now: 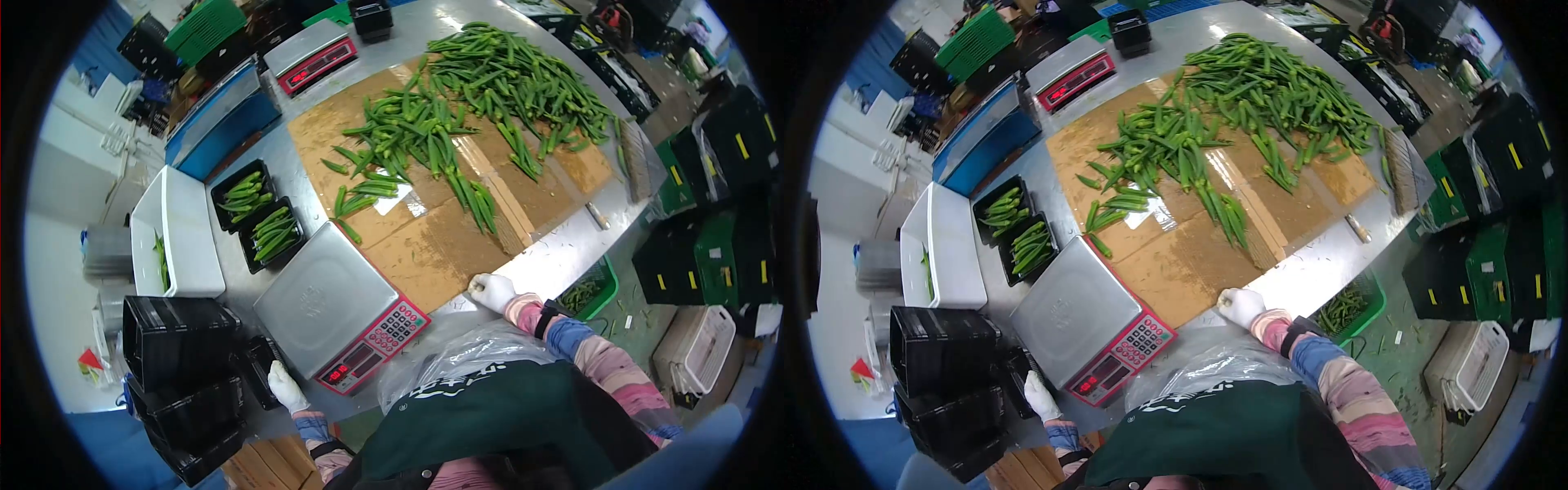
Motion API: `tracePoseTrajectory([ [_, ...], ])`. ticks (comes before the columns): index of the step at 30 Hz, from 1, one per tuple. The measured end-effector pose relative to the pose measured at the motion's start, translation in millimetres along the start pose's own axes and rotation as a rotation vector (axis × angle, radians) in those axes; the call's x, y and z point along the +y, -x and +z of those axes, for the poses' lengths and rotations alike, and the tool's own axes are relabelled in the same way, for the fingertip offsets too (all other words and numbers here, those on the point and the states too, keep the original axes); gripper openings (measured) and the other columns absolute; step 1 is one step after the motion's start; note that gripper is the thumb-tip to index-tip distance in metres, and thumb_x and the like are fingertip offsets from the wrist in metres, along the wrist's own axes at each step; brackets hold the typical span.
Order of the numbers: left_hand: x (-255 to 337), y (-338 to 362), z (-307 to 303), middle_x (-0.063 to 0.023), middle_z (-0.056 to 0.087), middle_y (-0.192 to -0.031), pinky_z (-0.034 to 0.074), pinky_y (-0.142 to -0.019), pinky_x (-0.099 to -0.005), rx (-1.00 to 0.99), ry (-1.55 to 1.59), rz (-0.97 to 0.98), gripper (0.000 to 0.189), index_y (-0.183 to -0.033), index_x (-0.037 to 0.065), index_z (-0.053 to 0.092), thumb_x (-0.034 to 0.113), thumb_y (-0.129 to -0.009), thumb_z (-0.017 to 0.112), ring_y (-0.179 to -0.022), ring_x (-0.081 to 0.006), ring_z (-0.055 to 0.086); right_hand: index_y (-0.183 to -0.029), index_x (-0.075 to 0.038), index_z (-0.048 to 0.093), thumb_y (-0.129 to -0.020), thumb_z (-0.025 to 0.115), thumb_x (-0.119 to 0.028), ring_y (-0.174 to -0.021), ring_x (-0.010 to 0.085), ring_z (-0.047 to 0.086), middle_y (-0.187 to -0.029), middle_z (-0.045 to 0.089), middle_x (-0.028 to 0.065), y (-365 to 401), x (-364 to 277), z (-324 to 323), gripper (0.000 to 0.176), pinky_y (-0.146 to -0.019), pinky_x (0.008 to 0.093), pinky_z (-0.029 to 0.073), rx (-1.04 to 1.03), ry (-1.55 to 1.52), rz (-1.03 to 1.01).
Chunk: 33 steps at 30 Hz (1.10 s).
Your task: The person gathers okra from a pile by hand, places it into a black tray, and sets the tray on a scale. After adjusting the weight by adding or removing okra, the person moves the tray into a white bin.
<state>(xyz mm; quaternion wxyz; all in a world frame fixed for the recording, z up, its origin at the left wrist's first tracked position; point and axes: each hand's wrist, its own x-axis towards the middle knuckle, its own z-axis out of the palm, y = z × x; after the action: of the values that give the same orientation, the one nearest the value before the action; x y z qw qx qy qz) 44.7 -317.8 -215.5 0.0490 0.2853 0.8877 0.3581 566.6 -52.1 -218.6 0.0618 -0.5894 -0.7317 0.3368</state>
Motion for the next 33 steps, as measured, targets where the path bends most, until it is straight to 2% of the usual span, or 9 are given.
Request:
tracePoseTrajectory([
  [7,-12,-20,-15,-0.0094,0.071,-0.114,0.050,-0.095,-0.0319,0.090,0.568,-0.497,0.036,-0.124,-0.006,0.067,0.022,-0.102,0.060,-0.100,-0.0191,0.065,-0.091,-0.015,0.073,-0.086,0.067,-0.032,-0.072,0.0302,0.069,-0.077,0.071,0.0082,0,5,2,0.019,-0.070,0.0402,0.055,0.017,-0.011,-0.023],
  [10,114,-4,-27,-0.0117,0.072,-0.107,0.052,-0.091,-0.0319,0.436,0.666,-0.064,0.027,-0.111,-0.009,0.072,0.014,-0.099,0.062,-0.094,-0.0191,0.065,-0.092,-0.014,0.075,-0.087,0.066,-0.036,-0.076,0.0327,0.070,-0.082,0.073,0.0106,2,8,-1,0.024,-0.071,0.0433,0.056,-0.015,-0.058,-0.054],
  [11,100,-14,-33,-0.0128,0.072,-0.110,0.052,-0.089,-0.0329,0.519,0.613,-0.054,0.027,-0.113,-0.007,0.072,0.014,-0.099,0.062,-0.093,-0.0196,0.065,-0.091,-0.014,0.075,-0.086,0.067,-0.036,-0.076,0.0328,0.070,-0.082,0.073,0.0107,1,11,-2,0.024,-0.072,0.0433,0.056,-0.007,-0.100,-0.043],
  [14,144,-4,-40,-0.0144,0.072,-0.097,0.052,-0.086,-0.0339,0.548,-0.100,0.275,0.021,-0.105,-0.003,0.074,0.015,-0.097,0.066,-0.089,-0.0243,0.066,-0.087,-0.014,0.075,-0.085,0.071,-0.037,-0.080,0.0331,0.070,-0.083,0.073,0.0116,-13,14,-15,0.024,-0.073,0.0437,0.055,0.051,-0.198,-0.016],
  [16,211,18,-27,-0.0141,0.070,-0.091,0.052,-0.082,-0.0361,0.239,-0.053,0.254,0.018,-0.100,-0.001,0.074,0.015,-0.094,0.069,-0.085,-0.0258,0.065,-0.088,-0.014,0.074,-0.085,0.072,-0.039,-0.082,0.0325,0.070,-0.083,0.072,0.0123,-29,4,-43,0.025,-0.074,0.0432,0.055,0.144,-0.291,0.084],
  [18,245,31,-24,-0.0104,0.069,-0.092,0.049,-0.084,-0.0348,-0.161,-0.471,0.478,0.016,-0.099,0.002,0.075,0.017,-0.094,0.069,-0.090,-0.0219,0.063,-0.093,-0.013,0.073,-0.086,0.072,-0.038,-0.086,0.0318,0.070,-0.088,0.072,0.0122,-51,-8,-73,0.025,-0.076,0.0432,0.055,0.267,-0.237,0.126],
  [25,372,64,24,-0.0108,0.070,-0.116,0.047,-0.099,-0.0348,-0.268,0.068,0.428,0.028,-0.120,0.003,0.071,0.010,-0.093,0.071,-0.109,-0.0223,0.062,-0.099,-0.008,0.070,-0.079,0.079,-0.029,-0.090,0.0334,0.070,-0.092,0.071,0.0153,-125,17,-75,0.030,-0.078,0.0435,0.055,0.358,0.212,0.061],
  [29,430,64,91,-0.0132,0.067,-0.126,0.045,-0.106,-0.0341,-0.525,0.378,0.268,0.031,-0.128,-0.003,0.064,0.006,-0.098,0.062,-0.118,-0.0207,0.061,-0.097,-0.006,0.070,-0.079,0.075,-0.025,-0.086,0.0274,0.072,-0.088,0.073,0.0153,-120,30,-101,0.027,-0.081,0.0375,0.056,0.107,-0.505,0.170],
  [33,452,51,204,-0.0149,0.065,-0.131,0.044,-0.107,-0.0325,-0.686,0.445,0.257,0.038,-0.133,-0.006,0.059,0.013,-0.100,0.063,-0.122,-0.0205,0.060,-0.099,-0.006,0.070,-0.080,0.075,-0.029,-0.084,0.0267,0.072,-0.089,0.073,0.0136,-104,41,-123,0.029,-0.081,0.0381,0.056,0.135,-0.545,0.175],
])
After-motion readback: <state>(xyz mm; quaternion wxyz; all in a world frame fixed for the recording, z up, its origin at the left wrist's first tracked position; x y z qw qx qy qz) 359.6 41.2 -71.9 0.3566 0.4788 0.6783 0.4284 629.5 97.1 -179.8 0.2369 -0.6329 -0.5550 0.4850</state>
